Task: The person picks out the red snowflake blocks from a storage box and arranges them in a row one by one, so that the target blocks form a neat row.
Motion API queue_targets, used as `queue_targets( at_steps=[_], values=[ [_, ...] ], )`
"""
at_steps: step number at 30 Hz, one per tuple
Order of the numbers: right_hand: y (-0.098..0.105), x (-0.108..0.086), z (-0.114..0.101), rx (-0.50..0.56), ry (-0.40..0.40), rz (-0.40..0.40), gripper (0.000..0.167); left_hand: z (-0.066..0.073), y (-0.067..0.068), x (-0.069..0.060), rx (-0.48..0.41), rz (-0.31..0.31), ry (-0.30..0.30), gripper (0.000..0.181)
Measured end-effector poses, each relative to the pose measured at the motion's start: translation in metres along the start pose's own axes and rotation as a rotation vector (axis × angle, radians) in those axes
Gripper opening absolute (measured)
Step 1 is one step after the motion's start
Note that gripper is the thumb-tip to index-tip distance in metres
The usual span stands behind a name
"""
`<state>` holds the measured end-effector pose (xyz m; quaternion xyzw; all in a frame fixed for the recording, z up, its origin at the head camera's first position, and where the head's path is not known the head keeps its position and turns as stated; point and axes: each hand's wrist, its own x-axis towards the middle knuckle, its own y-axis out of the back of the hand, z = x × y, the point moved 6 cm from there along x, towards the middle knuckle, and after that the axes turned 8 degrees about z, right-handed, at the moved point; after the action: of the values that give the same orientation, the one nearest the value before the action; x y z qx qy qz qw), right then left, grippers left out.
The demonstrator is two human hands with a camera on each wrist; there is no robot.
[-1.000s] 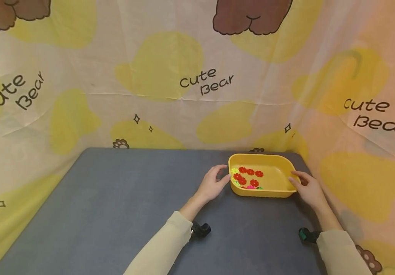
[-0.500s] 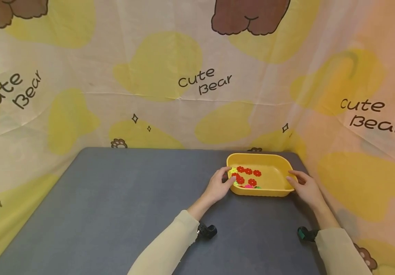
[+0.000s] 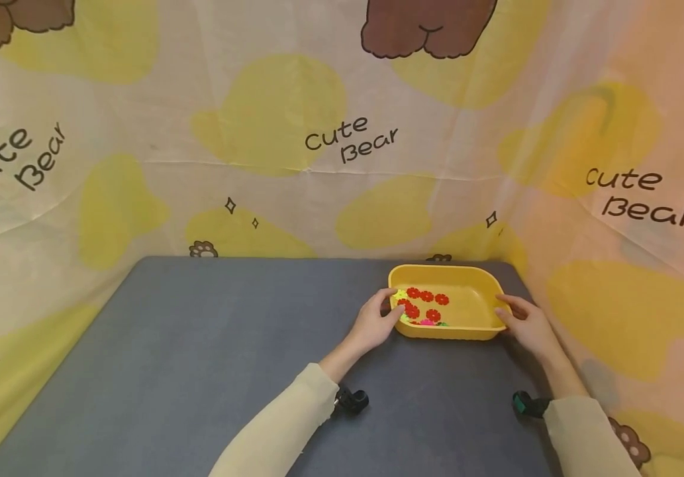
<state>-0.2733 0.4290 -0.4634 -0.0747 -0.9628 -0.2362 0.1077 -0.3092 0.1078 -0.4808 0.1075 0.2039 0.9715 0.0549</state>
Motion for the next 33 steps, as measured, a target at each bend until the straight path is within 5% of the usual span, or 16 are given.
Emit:
queue_targets(
  at_steps=[21,33],
  values=[
    [-0.057,-0.016,-0.037,-0.074,-0.038,-0.076,0.052,-0.019,0.062,-0.018,-0.028,-0.017,0.065,0.05],
    [-0.095,-0.018,-0.058,-0.103,-0.011,-0.064,0.051,-0.031,0.105,-0.03,-0.05,0.025,0.169,0.045]
  ],
)
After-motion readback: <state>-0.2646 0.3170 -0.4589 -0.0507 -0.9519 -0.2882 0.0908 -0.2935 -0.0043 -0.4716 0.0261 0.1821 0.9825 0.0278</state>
